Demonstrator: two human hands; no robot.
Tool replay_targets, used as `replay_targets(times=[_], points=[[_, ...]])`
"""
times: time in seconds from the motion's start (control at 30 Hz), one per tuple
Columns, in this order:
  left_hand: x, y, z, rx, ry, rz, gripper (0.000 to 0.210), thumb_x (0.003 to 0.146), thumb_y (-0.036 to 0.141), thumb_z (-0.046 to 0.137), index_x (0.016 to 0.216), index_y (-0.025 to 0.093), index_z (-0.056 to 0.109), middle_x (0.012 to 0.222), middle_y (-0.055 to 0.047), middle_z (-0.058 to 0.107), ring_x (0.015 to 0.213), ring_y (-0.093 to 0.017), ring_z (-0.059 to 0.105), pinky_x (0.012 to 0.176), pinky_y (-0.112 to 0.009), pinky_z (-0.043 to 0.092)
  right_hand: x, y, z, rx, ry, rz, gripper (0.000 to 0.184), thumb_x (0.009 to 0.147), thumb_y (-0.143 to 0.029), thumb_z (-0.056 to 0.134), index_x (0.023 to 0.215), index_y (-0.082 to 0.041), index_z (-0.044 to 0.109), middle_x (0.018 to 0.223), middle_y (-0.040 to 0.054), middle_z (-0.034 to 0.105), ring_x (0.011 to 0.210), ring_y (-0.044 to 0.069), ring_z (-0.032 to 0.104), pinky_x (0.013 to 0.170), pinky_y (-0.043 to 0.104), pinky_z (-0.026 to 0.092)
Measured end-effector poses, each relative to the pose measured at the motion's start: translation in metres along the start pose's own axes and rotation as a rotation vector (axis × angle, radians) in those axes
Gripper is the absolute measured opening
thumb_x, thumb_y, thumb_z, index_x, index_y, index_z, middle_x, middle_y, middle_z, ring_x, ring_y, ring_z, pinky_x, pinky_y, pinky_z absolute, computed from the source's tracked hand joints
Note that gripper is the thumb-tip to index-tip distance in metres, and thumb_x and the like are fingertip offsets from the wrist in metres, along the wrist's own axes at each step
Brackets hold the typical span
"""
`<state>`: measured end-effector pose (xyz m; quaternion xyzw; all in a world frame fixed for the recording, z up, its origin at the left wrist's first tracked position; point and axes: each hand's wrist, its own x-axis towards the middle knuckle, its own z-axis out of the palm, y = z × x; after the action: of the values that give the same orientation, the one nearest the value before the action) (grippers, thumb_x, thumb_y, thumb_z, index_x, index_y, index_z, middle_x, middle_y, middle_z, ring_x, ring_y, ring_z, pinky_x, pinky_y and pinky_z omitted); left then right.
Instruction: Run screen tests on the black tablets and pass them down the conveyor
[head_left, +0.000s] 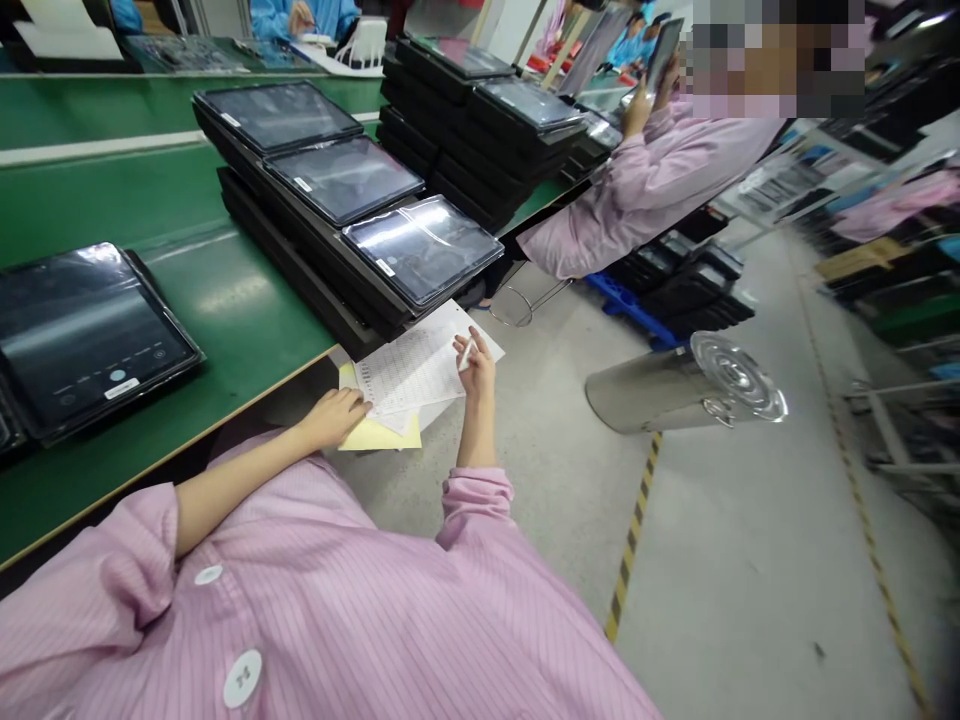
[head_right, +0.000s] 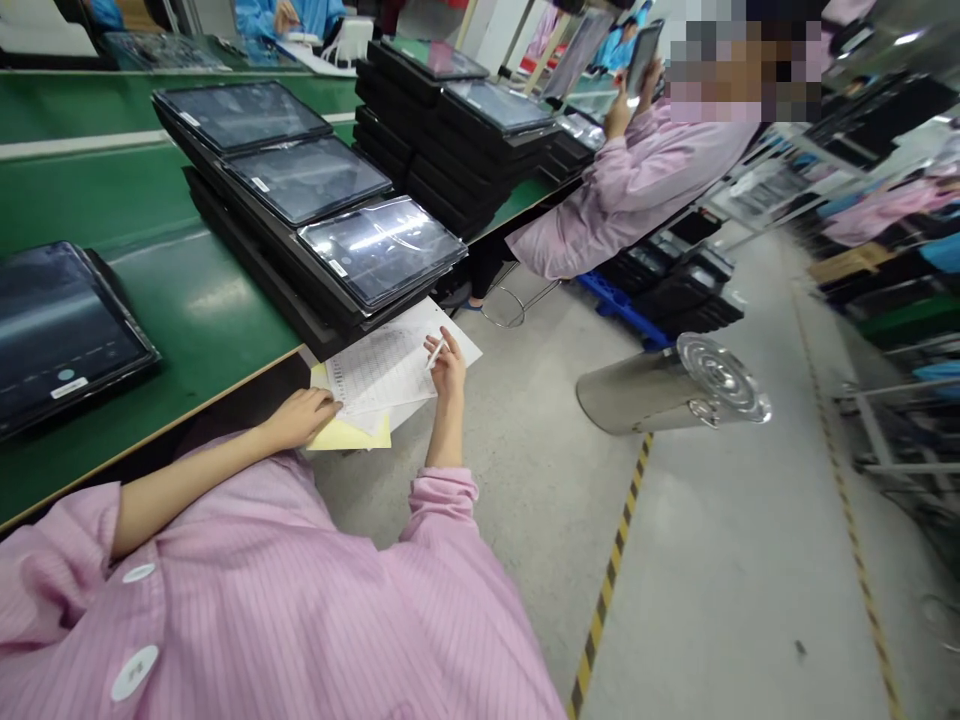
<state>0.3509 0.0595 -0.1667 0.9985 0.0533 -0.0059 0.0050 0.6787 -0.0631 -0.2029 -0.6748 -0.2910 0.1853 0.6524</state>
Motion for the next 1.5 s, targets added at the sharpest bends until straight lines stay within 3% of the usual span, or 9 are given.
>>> replay_targets(times=[0.1, 0.23, 0.47, 0.6, 0.7, 0.9, 1.1, 1.23, 1.5], points=[[-0.004, -0.002, 0.012, -0.04, 0.084, 0.038, 0.043, 0.093, 0.017, 0.047, 0.135, 0.012, 0.059, 0.143, -0.021, 0.045, 0.134, -0.032, 0.043, 0.106, -0.046, 0.043, -0.006, 0.001, -0.008, 0.135, -0.03, 0.005, 0.065, 0.08, -0.057, 0.044, 0.128, -0.013, 0.043, 0.118, 0.0184, 0.059, 0.107, 0.02, 0.062, 0.072, 0.023, 0.051], [-0.004, -0.01, 0.023, -0.043, 0.126, 0.088, 0.041, 0.095, 0.022, 0.05, 0.134, 0.014, 0.06, 0.15, -0.021, 0.04, 0.143, -0.033, 0.035, 0.116, -0.047, 0.038, -0.007, 0.001, 0.0, 0.182, -0.079, 0.038, 0.072, 0.077, -0.076, 0.049, 0.109, -0.011, 0.053, 0.077, 0.0088, 0.058, 0.071, 0.014, 0.058, 0.055, 0.018, 0.043], [-0.003, -0.009, 0.028, 0.001, 0.158, 0.081, 0.039, 0.092, 0.018, 0.055, 0.129, 0.013, 0.062, 0.149, -0.022, 0.041, 0.141, -0.033, 0.039, 0.115, -0.047, 0.041, 0.005, -0.016, 0.053, 0.11, -0.149, 0.01, 0.062, 0.06, -0.066, 0.076, 0.081, -0.011, 0.059, 0.066, 0.0055, 0.057, 0.06, 0.012, 0.054, 0.057, 0.021, 0.047], [-0.003, -0.008, 0.028, 0.016, 0.167, 0.074, 0.039, 0.091, 0.016, 0.055, 0.129, 0.014, 0.062, 0.15, -0.02, 0.041, 0.142, -0.031, 0.038, 0.115, -0.046, 0.041, 0.013, -0.022, 0.084, 0.067, -0.188, -0.022, 0.054, 0.07, -0.065, 0.069, 0.072, -0.012, 0.055, 0.057, 0.0039, 0.051, 0.05, 0.009, 0.047, 0.049, 0.019, 0.037], [-0.004, -0.008, 0.029, 0.039, 0.179, 0.083, 0.038, 0.091, 0.015, 0.054, 0.128, 0.014, 0.062, 0.149, -0.02, 0.042, 0.141, -0.031, 0.04, 0.115, -0.045, 0.042, 0.016, -0.019, 0.094, 0.078, -0.189, -0.047, 0.05, 0.069, -0.06, 0.069, 0.079, -0.013, 0.055, 0.058, 0.002, 0.051, 0.05, 0.01, 0.047, 0.049, 0.018, 0.035], [-0.003, -0.007, 0.031, 0.079, 0.218, 0.096, 0.034, 0.092, 0.015, 0.054, 0.125, 0.013, 0.064, 0.147, -0.021, 0.045, 0.139, -0.033, 0.043, 0.112, -0.045, 0.045, 0.02, -0.006, 0.098, 0.085, -0.15, -0.018, 0.05, 0.066, -0.06, 0.068, 0.069, -0.017, 0.043, 0.055, 0.0015, 0.05, 0.046, 0.009, 0.041, 0.045, 0.02, 0.03], [-0.004, -0.008, 0.036, 0.104, 0.278, 0.108, 0.036, 0.089, 0.016, 0.058, 0.125, 0.014, 0.064, 0.146, -0.02, 0.046, 0.137, -0.032, 0.045, 0.111, -0.044, 0.046, 0.022, -0.005, 0.103, 0.079, -0.154, -0.058, 0.05, 0.063, -0.06, 0.07, 0.073, -0.015, 0.05, 0.06, 0.0027, 0.054, 0.052, 0.011, 0.047, 0.049, 0.021, 0.035], [-0.004, -0.008, 0.039, 0.096, 0.335, 0.113, 0.038, 0.085, 0.012, 0.06, 0.123, 0.013, 0.064, 0.144, -0.02, 0.047, 0.134, -0.032, 0.047, 0.108, -0.043, 0.049, 0.02, -0.003, 0.107, 0.041, -0.144, -0.09, 0.05, 0.066, -0.06, 0.067, 0.062, -0.016, 0.043, 0.053, 0.0019, 0.048, 0.048, 0.009, 0.039, 0.048, 0.021, 0.029], [-0.004, -0.006, 0.036, 0.084, 0.363, 0.115, 0.041, 0.08, 0.008, 0.061, 0.121, 0.012, 0.065, 0.142, -0.02, 0.048, 0.133, -0.033, 0.049, 0.107, -0.043, 0.05, 0.021, 0.002, 0.1, -0.041, -0.067, -0.092, 0.039, 0.068, -0.049, 0.061, 0.06, -0.016, 0.043, 0.053, 0.0012, 0.046, 0.051, 0.009, 0.037, 0.049, 0.021, 0.025]])
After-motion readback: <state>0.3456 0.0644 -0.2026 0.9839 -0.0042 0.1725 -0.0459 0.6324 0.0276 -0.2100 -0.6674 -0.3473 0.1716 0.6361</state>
